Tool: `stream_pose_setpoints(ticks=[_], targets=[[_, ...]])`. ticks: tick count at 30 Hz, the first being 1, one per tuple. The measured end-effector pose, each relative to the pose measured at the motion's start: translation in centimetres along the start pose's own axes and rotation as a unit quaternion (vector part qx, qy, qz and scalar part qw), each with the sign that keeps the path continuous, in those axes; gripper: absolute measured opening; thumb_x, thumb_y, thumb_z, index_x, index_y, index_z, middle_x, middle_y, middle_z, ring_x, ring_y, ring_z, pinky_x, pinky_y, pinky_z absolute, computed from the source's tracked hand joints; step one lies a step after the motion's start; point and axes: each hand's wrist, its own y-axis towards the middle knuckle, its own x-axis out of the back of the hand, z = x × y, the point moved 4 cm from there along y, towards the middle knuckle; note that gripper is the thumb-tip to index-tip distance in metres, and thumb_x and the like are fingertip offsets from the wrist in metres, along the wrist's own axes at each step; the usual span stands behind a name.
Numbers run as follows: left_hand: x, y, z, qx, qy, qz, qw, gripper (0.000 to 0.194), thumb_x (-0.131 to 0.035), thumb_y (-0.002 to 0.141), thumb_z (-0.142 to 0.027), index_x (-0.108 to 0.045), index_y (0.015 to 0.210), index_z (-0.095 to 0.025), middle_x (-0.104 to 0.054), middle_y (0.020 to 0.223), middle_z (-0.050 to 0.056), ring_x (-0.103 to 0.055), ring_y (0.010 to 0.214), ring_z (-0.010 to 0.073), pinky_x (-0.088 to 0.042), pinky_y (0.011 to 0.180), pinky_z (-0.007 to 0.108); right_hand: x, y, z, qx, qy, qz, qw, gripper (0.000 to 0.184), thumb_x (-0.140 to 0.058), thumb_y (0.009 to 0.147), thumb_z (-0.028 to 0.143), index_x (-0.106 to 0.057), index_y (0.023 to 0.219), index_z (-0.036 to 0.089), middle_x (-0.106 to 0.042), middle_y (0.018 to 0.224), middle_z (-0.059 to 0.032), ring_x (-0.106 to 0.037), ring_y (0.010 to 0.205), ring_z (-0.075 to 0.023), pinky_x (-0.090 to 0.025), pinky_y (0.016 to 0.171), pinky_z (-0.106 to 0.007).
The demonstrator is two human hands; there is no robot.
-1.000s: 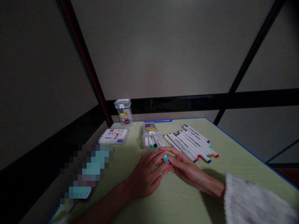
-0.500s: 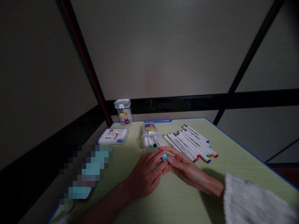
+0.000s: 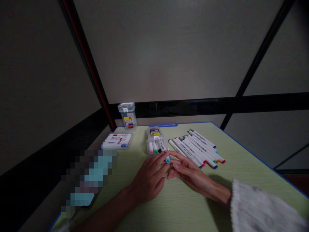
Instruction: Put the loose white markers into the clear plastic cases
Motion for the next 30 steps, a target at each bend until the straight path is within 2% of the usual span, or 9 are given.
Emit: stream_pose_setpoints(ticks=[19, 25, 30], targets=[[-0.5, -0.1, 0.5, 0.045, -0.005, 0.038, 0.998, 0.049, -0.044, 0.079, -0.007, -0.037, 0.128, -0.010, -0.032, 0.139, 0.019, -0.029, 0.129, 0.0273, -0.034, 0.101, 0.045, 0.6, 0.1, -0.3, -0.013, -0.008, -0.019, 1.000, 0.047, -0.071, 0.073, 0.029, -0.055, 0.117, 0.027, -0.066, 0.099, -0.0022, -0.061, 0.069, -0.0102, -0.044, 0.069, -0.026], [-0.8, -0.6, 1.0, 0.076, -0.020, 0.034, 0.996, 0.061, -0.045, 0.079, -0.008, -0.024, 0.136, -0.014, -0.029, 0.141, 0.018, -0.029, 0.129, 0.0277, -0.035, 0.100, 0.047, 0.6, 0.0, -0.2, -0.020, -0.016, -0.031, 0.999, 0.046, -0.071, 0.072, 0.029, -0.056, 0.116, 0.029, -0.064, 0.106, -0.0021, -0.062, 0.069, -0.0099, -0.044, 0.069, -0.026], [-0.9, -0.7, 1.1, 0.081, -0.029, 0.035, 0.996, 0.065, -0.046, 0.080, -0.008, -0.020, 0.139, -0.017, -0.028, 0.142, 0.016, -0.029, 0.130, 0.0274, -0.034, 0.101, 0.046, 0.5, 0.0, -0.1, -0.018, -0.022, -0.031, 0.999, 0.046, -0.071, 0.072, 0.028, -0.056, 0.116, 0.029, -0.063, 0.108, -0.0025, -0.062, 0.069, -0.0099, -0.044, 0.069, -0.026]])
